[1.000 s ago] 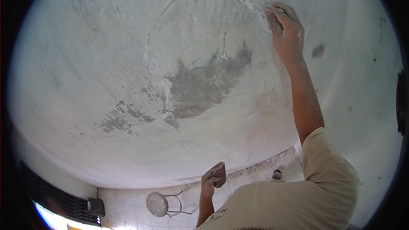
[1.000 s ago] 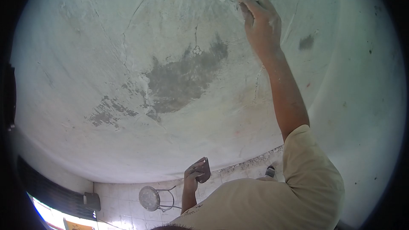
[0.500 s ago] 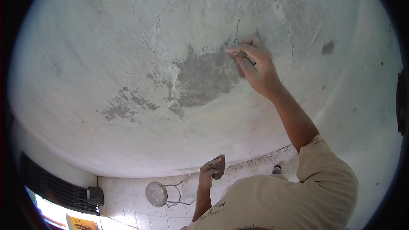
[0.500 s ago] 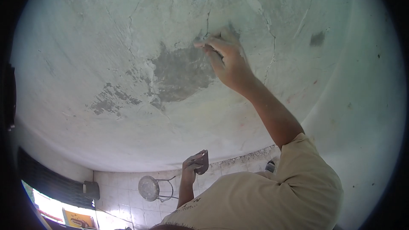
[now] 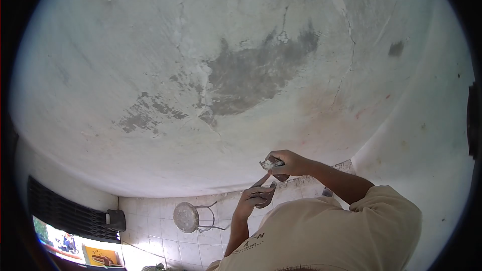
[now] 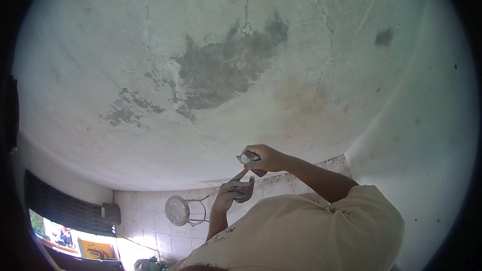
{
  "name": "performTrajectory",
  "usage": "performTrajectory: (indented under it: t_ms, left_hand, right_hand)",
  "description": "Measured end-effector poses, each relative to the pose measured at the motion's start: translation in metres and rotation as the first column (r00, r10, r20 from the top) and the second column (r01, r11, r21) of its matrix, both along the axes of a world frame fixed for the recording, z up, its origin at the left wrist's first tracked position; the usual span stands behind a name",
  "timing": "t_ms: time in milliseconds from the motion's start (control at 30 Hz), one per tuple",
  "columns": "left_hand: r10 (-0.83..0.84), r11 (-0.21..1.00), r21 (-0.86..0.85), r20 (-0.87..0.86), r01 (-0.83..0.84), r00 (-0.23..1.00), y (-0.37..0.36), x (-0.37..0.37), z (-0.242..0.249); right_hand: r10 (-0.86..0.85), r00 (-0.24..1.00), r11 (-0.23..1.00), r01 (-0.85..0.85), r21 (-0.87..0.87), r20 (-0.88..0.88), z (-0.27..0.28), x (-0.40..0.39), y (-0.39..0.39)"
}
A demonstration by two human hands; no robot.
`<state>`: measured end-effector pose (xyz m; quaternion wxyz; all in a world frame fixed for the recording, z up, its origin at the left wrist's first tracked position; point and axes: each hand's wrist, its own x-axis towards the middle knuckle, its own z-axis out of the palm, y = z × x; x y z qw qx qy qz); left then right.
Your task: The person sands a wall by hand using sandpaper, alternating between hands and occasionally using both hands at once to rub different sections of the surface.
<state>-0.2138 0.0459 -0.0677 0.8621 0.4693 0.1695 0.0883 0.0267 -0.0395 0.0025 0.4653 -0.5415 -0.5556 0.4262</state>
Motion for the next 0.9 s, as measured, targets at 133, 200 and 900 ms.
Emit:
performTrajectory:
  t_ms: [133, 200, 900]
  left_hand:
    - [0.062, 0.965, 0.259, -0.059, -0.044, 0.996, -0.010, 0.022, 0.017]
    - [-0.032, 0.961, 0.274, -0.036, 0.040, 0.999, -0.010, 0.028, 0.011]
    - [-0.256, 0.872, 0.394, -0.138, 0.291, 0.957, -0.049, 0.205, 0.039]
  right_hand:
    - [0.007, 0.991, 0.997, -0.017, -0.070, -0.133, -0.013, -0.002, -0.017]
    - [-0.007, 0.984, 0.997, -0.006, -0.076, -0.178, -0.015, 0.000, -0.024]
    - [-0.223, 0.954, 0.970, 0.198, -0.138, -0.198, -0.040, 0.142, -0.174]
